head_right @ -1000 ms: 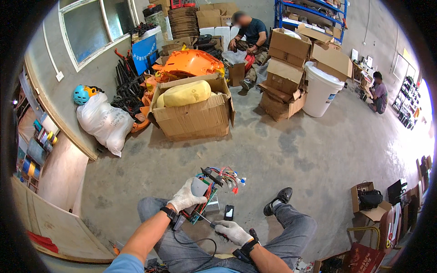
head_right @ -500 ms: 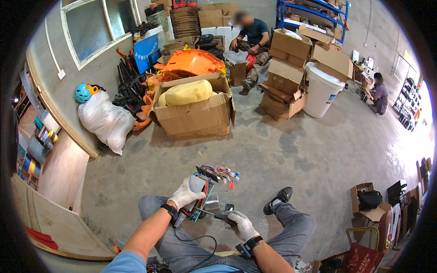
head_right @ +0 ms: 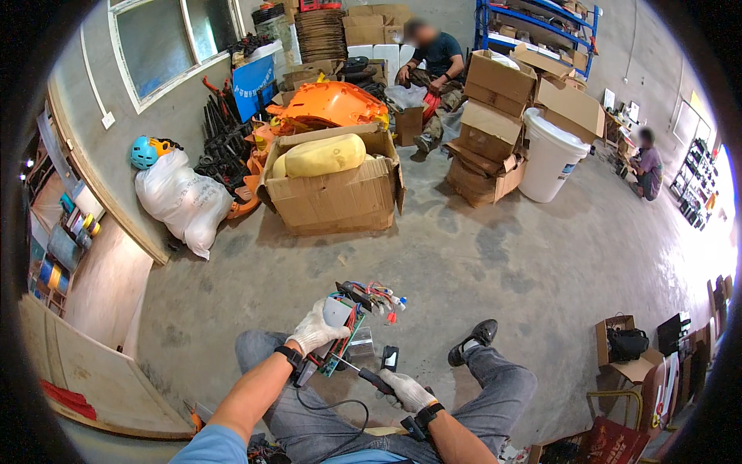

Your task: Secure screws onto an electronic controller unit using a screwdriver.

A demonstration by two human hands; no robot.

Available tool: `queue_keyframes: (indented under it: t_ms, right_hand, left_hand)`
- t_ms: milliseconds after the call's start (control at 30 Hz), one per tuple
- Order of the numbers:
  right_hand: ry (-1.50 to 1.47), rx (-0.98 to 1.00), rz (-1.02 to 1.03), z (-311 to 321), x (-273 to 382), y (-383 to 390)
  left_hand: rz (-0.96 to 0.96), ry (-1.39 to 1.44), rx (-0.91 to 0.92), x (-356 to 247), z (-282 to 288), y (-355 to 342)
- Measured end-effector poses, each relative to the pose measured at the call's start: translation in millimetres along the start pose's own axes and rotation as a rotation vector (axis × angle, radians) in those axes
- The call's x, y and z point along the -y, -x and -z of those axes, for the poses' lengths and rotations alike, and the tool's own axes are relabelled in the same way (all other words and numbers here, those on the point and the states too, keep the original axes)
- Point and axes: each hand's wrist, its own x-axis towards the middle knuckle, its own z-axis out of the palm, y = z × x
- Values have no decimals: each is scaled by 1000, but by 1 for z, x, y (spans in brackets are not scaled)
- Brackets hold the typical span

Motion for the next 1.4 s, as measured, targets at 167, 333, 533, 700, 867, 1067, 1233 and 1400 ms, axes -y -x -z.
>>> queue_keyframes:
  t_ms: [167,333,533,700,867,1067,1233,1400]
  right_hand:
    - [-67,47,64,6,-19,-15]
    - [65,-83,269,-3,-18,-13]
    - [-117,-19,231,-9,-17,-12]
    - [-258,118,1,-6,-6,1]
    - [-247,180,-86,-2,-12,-7]
    - [-130,5,188,0,-24,-19]
    - [-272,7,122,-14,-10,-6]
    - [-362,61,-82,-4,-11,-5]
  left_hand:
    - [-22,-7,-13,4,-1,-3]
    - [16,-58,17,-2,4,0]
    - [8,-53,-23,0,0,0]
    - [22,-37,-13,1,0,1]
    - [15,-32,-2,3,0,-1]
    - [22,-28,33,4,-2,-4]
    - [11,-34,-10,4,-1,-1]
    - [23,-55,-8,-1,0,0]
